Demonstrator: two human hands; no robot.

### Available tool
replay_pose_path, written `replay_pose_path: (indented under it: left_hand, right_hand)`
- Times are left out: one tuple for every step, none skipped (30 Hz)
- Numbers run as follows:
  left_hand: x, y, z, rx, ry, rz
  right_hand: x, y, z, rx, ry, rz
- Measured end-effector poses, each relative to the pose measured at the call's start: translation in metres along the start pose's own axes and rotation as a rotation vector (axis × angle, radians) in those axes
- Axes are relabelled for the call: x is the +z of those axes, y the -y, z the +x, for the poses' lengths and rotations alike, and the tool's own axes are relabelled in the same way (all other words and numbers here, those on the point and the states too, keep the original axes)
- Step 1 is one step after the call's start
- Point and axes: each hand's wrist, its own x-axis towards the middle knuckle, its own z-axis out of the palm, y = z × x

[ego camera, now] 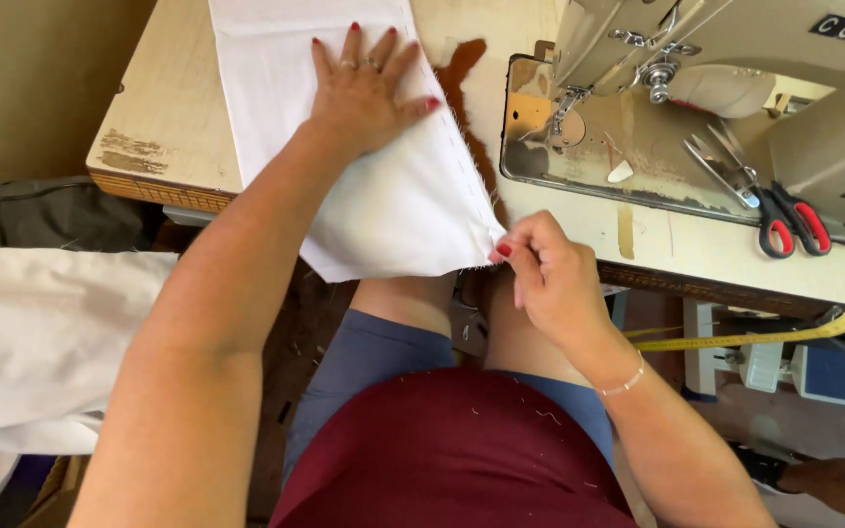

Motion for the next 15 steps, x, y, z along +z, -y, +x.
replay_pose_path:
  left_hand:
    - [-0.001,0.007,0.011,-0.016,-0.007,0.006]
    - [-0.003,0.007,0.017,-0.018,-0.012,0.008]
    - [0.0,0.007,0.019,-0.008,-0.016,0.024]
    - [0.004,0.006,0.02,0.003,-0.02,0.039]
    - [0.006,0.006,0.021,0.007,-0.012,0.04]
    - [0.007,0.006,0.022,-0.01,-0.009,0.038]
    - [0.006,0.007,0.025,-0.032,-0.016,0.035]
    - [0.006,0.007,0.026,-0.034,-0.018,0.034]
    - [0.008,0.008,0.025,-0.025,-0.029,0.03]
    - [0.01,0.008,0.025,-0.017,-0.039,0.026]
    - [0.009,0.008,0.024,-0.012,-0.038,0.024]
    - [0.009,0.009,0.023,0.004,-0.079,-0.049]
    - [0.01,0.007,0.022,0.023,-0.113,-0.123]
    - [0.022,0.01,0.02,0.031,-0.105,-0.126]
    - [0.031,0.013,0.022,0.359,-0.385,-0.213]
  right_hand:
    - [-0.003,0.004,-0.001,0.025,0.0,0.029]
    - [-0.005,-0.001,0.002,0.02,-0.001,0.029]
    - [-0.005,-0.005,-0.002,0.084,0.019,0.054]
    - [-0.004,-0.01,-0.005,0.149,0.038,0.079]
    - [-0.004,-0.01,-0.009,0.157,0.038,0.082]
    - [-0.003,-0.01,-0.013,0.149,0.059,0.091]
    - [-0.003,-0.01,-0.013,0.131,0.081,0.095]
    - [-0.005,-0.008,-0.011,0.128,0.081,0.094]
    - [-0.007,-0.005,-0.012,0.096,0.072,0.089]
    - [-0.009,-0.003,-0.013,0.063,0.063,0.084]
    - [-0.01,0.002,-0.008,0.067,0.06,0.081]
    - [-0.013,0.007,-0.003,0.081,0.03,0.111]
    - [-0.015,0.012,0.0,0.101,-0.001,0.144]
    - [-0.015,0.008,0.0,0.111,-0.005,0.142]
    - [-0.016,0.005,0.003,0.054,-0.046,0.14]
